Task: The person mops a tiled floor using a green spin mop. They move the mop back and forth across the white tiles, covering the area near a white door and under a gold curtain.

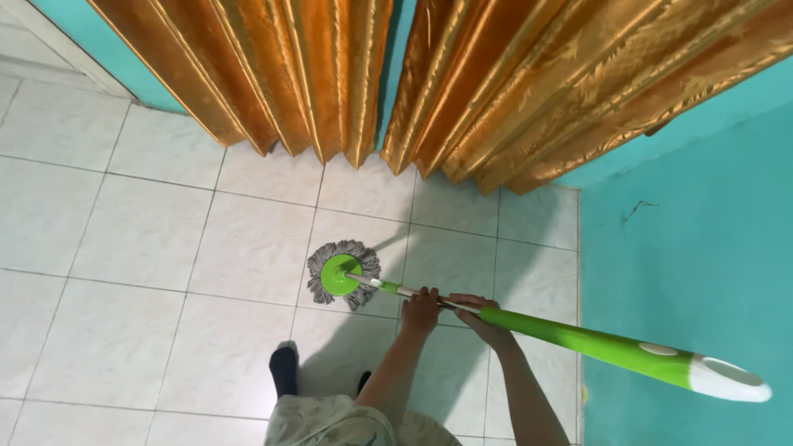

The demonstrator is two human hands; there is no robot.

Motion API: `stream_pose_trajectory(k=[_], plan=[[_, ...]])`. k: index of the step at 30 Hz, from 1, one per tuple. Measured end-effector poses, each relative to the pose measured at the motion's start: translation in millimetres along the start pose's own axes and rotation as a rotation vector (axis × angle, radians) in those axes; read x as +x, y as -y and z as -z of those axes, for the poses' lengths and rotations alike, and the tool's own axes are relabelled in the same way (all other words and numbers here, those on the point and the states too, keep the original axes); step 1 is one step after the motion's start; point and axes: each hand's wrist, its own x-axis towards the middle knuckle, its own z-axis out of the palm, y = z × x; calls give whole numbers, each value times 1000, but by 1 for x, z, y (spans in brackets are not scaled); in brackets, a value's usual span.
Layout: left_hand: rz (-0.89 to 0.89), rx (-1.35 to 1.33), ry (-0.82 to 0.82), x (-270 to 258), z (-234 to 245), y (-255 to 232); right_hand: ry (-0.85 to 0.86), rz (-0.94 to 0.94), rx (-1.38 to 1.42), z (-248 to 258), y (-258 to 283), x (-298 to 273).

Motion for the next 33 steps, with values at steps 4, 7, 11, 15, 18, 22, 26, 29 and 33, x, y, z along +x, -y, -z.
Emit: stream_pose_trajectory(k=[4, 7, 11, 15, 18, 22, 26, 29, 33], plan=[[31, 27, -13, -10, 40, 53, 21, -71, -33, -55, 33, 25], [42, 15, 14, -11, 79, 95, 40, -12, -42, -99, 64, 46], [74, 13, 6, -23, 121, 155, 39, 156, -106, -160, 99, 67], [102, -10, 11, -27, 165, 212, 89, 16, -85, -217, 135, 97], [137, -21, 16, -31, 190, 254, 119, -58, -84, -258, 154, 118], [177, -10, 14, -34, 218, 304, 97, 200, -229, -307, 169, 144], [224, -93, -30, -41, 241, 345, 157, 197, -121, -348, 183, 165], [254, -131, -80, -48, 253, 369, 186, 165, -114, -373, 192, 174], [279, -154, -141, -54, 262, 387, 179, 215, -246, -395, 198, 180]])
